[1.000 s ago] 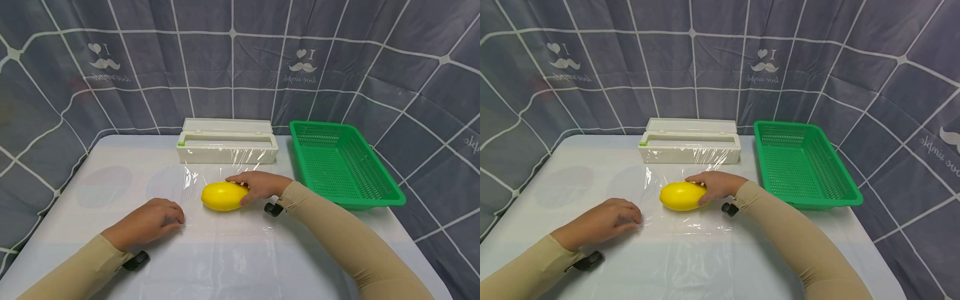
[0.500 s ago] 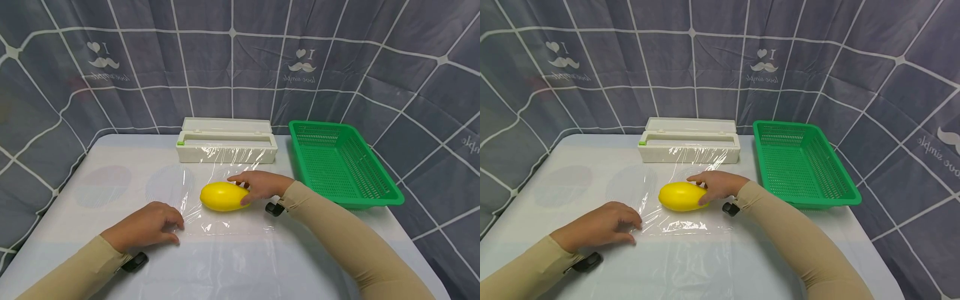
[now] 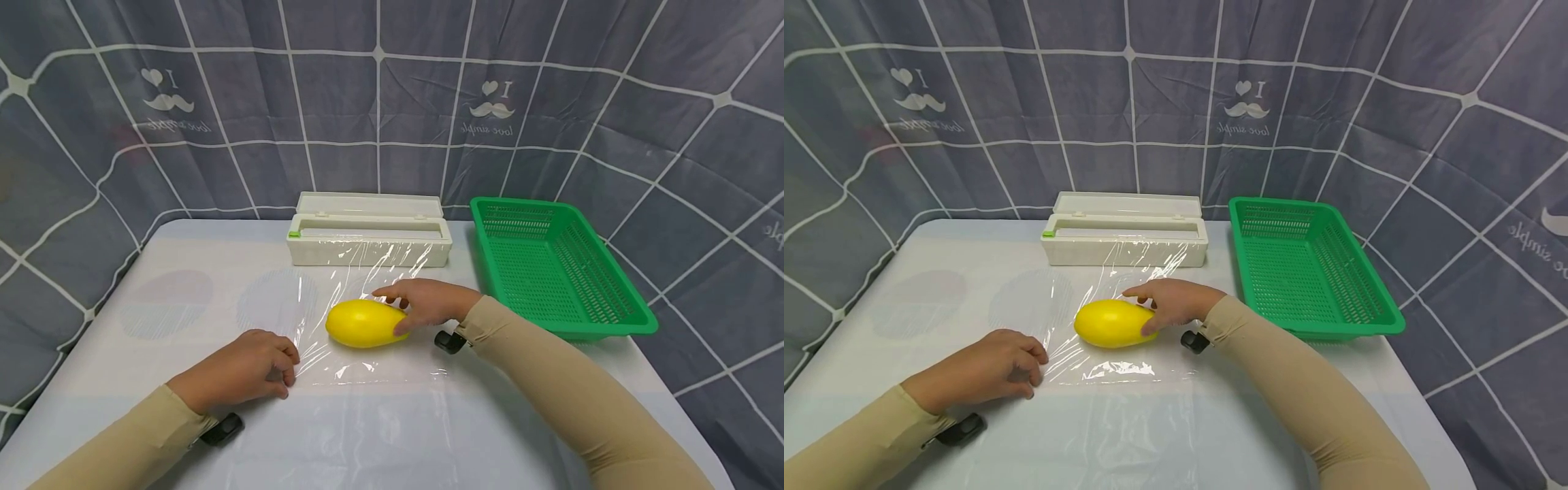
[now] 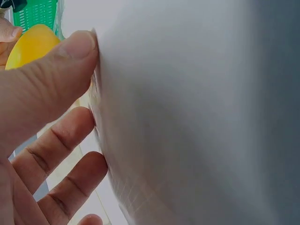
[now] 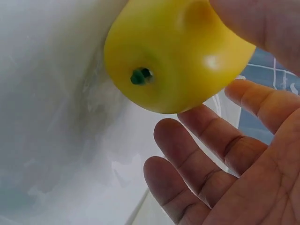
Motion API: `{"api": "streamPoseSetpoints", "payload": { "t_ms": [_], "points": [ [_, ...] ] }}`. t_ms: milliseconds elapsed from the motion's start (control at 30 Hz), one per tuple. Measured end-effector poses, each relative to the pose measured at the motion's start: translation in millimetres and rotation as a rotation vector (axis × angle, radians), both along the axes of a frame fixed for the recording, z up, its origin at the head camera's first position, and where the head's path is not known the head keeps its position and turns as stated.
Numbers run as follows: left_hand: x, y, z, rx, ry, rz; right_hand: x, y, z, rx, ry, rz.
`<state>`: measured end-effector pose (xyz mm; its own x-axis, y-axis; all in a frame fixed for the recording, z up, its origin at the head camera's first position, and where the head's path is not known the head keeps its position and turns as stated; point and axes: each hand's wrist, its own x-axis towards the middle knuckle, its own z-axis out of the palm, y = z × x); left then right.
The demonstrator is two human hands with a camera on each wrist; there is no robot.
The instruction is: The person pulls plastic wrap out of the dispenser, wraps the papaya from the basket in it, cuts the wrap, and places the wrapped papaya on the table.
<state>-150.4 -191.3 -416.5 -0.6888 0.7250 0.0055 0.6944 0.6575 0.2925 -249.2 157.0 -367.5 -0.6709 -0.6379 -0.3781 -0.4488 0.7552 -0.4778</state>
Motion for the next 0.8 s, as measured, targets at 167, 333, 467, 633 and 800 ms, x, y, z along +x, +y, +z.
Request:
{"api": "streamPoseSetpoints", "payload": {
  "t_ms": [167,333,467,633,800],
  "points": [
    [0.2,0.9,-1.2,-0.012,0.014,0.005,7.4,7.2,9.9,-0.022,0.092,0.017],
    [0.8,2.0,-0.2,-0.007,0.046,0.005,27.2,18.6,22.9,-0.085,0.201,-0.081],
    [-0.1,3.3,0.6,-0.018,0.038,0.026,48.1,30.4,25.8,-0.094,0.255,-0.076],
    [-2.6,3.9,1.8,0.038,0.040,0.025,70.2,46.5,9.5,-0.007,0.236,0.047],
    [-4.1,3.0,3.2,0.102,0.024,0.015,84.3,61.9,-15.4,0.073,0.232,0.097]
  ]
}}
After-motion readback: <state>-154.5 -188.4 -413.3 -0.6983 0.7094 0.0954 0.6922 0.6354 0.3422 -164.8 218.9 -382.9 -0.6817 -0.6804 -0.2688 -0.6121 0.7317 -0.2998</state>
